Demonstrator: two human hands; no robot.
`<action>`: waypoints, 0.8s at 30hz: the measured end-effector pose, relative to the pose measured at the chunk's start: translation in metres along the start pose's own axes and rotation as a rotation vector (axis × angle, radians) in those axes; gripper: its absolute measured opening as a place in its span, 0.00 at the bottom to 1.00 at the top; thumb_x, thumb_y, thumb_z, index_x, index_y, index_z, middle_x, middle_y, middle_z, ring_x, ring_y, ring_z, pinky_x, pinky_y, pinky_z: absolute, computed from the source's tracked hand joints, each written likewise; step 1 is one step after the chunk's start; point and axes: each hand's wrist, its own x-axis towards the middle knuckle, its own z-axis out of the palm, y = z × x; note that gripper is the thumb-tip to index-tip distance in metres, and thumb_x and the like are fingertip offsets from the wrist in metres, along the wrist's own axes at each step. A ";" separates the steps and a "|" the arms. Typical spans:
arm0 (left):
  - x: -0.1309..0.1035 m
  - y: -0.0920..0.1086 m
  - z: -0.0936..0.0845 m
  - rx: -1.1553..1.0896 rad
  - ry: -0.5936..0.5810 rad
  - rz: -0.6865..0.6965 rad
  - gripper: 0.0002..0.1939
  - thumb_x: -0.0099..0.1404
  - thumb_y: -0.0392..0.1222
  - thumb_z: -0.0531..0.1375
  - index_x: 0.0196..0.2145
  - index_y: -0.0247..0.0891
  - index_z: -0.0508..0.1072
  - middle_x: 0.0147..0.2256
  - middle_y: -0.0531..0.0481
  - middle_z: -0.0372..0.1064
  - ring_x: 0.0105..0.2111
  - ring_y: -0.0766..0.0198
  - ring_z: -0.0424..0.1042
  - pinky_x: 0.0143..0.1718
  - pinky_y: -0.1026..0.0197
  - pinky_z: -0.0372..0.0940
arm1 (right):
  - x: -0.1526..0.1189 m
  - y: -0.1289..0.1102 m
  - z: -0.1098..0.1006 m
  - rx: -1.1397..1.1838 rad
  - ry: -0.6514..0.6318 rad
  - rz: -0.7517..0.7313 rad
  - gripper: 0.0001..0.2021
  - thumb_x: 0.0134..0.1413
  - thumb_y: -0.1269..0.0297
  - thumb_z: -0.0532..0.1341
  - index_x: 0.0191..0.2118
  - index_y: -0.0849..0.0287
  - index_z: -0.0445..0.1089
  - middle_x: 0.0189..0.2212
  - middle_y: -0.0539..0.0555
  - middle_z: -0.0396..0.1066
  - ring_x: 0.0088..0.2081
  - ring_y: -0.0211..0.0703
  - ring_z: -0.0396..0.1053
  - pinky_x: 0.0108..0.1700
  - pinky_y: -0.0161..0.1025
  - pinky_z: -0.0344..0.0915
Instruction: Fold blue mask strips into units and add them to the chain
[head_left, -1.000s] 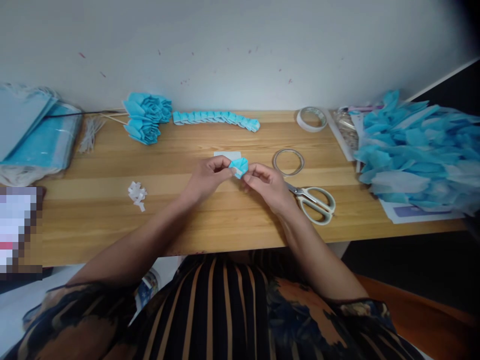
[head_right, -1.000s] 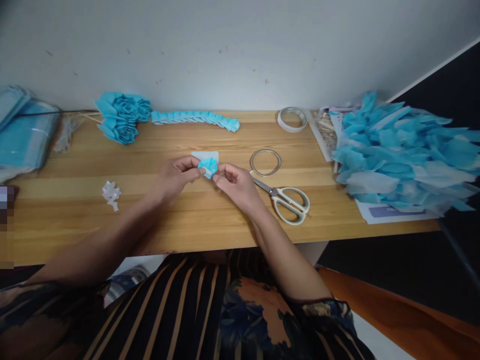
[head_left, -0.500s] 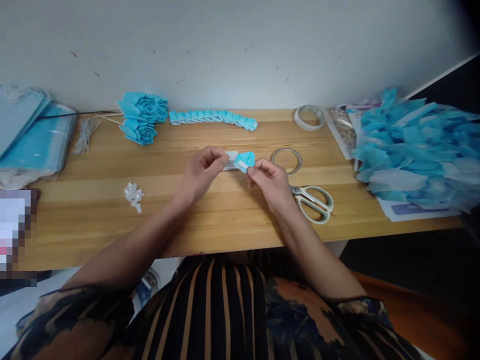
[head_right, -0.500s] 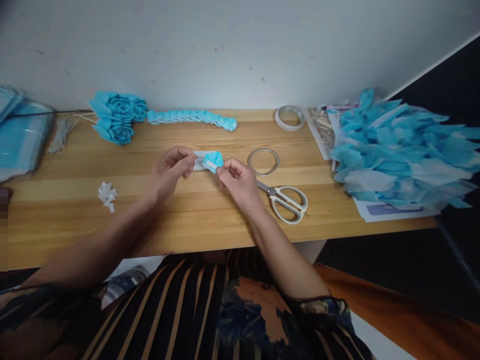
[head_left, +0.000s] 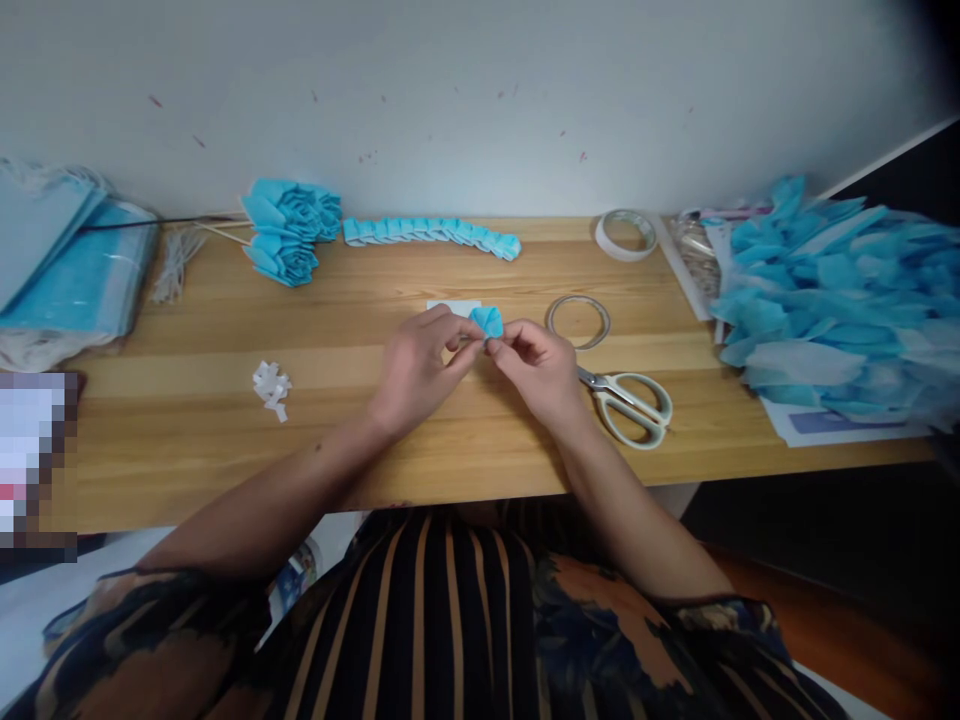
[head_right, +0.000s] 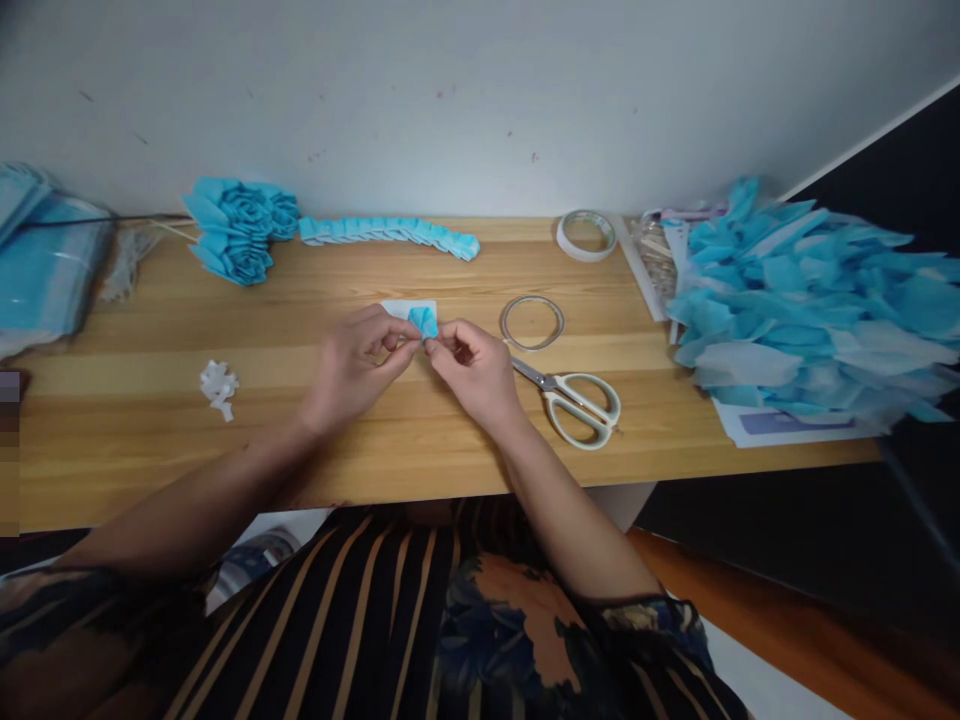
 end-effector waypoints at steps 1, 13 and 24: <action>0.000 0.000 0.000 0.016 0.000 -0.003 0.03 0.65 0.36 0.62 0.33 0.40 0.77 0.26 0.53 0.67 0.29 0.65 0.65 0.32 0.61 0.58 | 0.000 0.000 0.000 -0.023 0.008 -0.015 0.08 0.53 0.62 0.63 0.26 0.56 0.68 0.22 0.46 0.63 0.25 0.35 0.59 0.29 0.35 0.57; -0.001 -0.003 0.001 0.100 0.006 0.040 0.04 0.66 0.36 0.61 0.33 0.40 0.76 0.27 0.53 0.68 0.29 0.65 0.66 0.33 0.60 0.58 | -0.002 0.000 0.003 -0.182 0.036 -0.105 0.07 0.53 0.63 0.61 0.26 0.57 0.69 0.21 0.47 0.66 0.24 0.35 0.61 0.28 0.34 0.57; 0.000 0.000 0.002 0.082 0.000 0.017 0.06 0.65 0.34 0.59 0.31 0.39 0.75 0.26 0.52 0.67 0.28 0.65 0.66 0.32 0.60 0.58 | -0.003 0.002 0.003 -0.213 0.051 -0.162 0.06 0.54 0.66 0.61 0.27 0.56 0.70 0.22 0.47 0.69 0.24 0.36 0.64 0.29 0.34 0.58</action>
